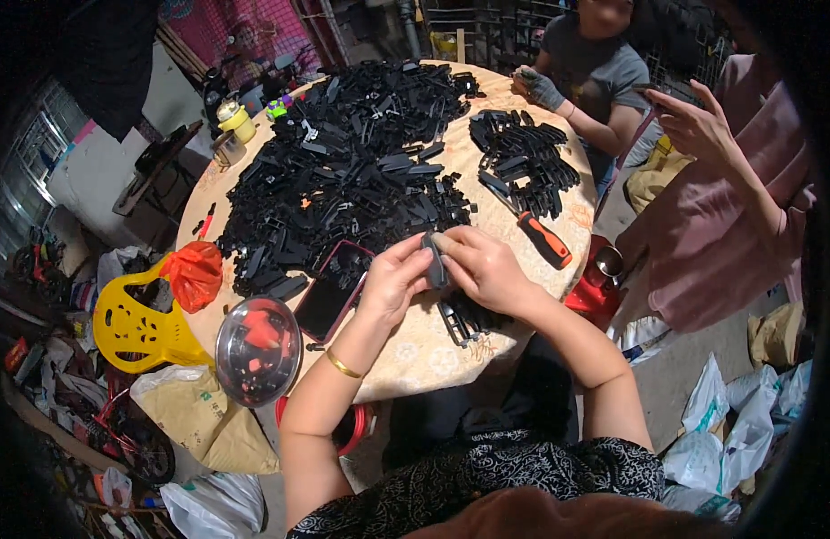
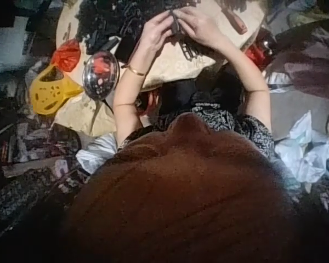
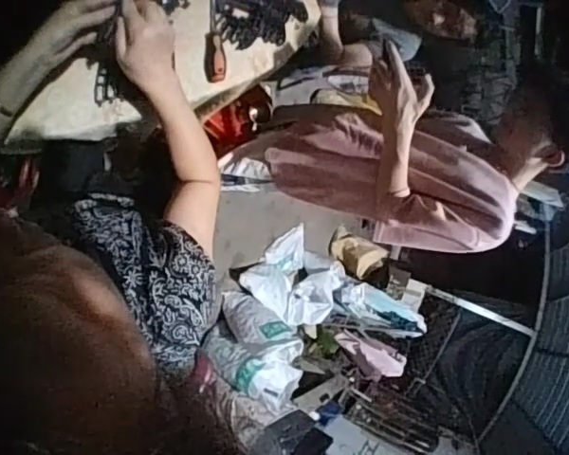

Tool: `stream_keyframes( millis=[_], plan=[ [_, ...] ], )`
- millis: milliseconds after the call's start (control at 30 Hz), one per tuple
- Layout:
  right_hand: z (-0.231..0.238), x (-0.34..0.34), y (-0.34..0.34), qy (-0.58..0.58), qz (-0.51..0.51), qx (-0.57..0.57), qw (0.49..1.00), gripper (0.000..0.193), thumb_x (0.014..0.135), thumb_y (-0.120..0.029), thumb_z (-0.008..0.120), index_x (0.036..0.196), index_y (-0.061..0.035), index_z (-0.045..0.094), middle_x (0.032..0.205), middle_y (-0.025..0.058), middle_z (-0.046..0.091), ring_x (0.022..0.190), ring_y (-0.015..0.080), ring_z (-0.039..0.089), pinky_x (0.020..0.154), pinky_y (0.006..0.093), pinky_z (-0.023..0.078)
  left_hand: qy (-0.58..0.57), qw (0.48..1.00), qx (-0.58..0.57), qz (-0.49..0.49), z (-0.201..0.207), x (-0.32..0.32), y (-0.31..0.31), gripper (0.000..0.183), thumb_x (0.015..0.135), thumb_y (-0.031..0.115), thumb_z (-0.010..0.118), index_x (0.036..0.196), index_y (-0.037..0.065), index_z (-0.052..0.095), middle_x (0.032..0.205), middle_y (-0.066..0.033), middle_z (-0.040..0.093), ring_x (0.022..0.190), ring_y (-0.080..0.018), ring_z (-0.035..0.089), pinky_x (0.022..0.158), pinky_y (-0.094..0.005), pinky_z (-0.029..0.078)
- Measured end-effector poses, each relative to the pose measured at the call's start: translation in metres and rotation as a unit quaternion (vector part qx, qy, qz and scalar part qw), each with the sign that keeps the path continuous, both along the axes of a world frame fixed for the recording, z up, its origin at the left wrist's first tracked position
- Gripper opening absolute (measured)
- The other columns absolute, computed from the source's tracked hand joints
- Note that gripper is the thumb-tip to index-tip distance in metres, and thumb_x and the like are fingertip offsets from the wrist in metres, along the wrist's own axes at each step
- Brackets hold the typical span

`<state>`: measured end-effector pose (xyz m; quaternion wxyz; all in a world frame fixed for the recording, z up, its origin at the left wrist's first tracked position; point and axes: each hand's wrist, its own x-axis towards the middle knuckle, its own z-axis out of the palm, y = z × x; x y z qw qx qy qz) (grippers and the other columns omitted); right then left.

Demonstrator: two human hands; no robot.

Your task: The person assembles a track by connecting black plastic links together by hand, then uses a thin metal tool to press pins into the joints of the track.

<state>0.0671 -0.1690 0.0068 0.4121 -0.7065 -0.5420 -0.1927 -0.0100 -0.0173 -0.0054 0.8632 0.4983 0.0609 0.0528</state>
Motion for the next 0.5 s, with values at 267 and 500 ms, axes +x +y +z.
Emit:
stream_keyframes(
  millis=[267, 500],
  plan=[
    [0.003, -0.005, -0.008, 0.104, 0.076, 0.080, 0.988, 0.028, 0.075, -0.005, 0.059, 0.103, 0.0011, 0.058, 0.092, 0.0157, 0.058, 0.080, 0.0273, 0.058, 0.069, 0.0319, 0.047, -0.036, 0.995, -0.062, -0.064, 0.004, 0.001, 0.002, 0.031, 0.085, 0.007, 0.054, 0.115, 0.001, 0.050, 0.103, -0.0078, 0.058, 0.090, -0.0167, 0.059, 0.079, -0.0333, 0.051],
    [0.004, -0.005, -0.004, 0.129, 0.028, 0.094, 0.987, 0.025, 0.073, -0.003, 0.060, 0.098, 0.0005, 0.060, 0.081, 0.0148, 0.060, 0.073, 0.0284, 0.060, 0.066, 0.0336, 0.048, -0.047, 0.996, -0.025, -0.069, 0.004, 0.000, -0.004, 0.031, 0.086, 0.008, 0.052, 0.116, 0.001, 0.049, 0.105, -0.0087, 0.058, 0.092, -0.0177, 0.059, 0.081, -0.0338, 0.051]
  ],
)
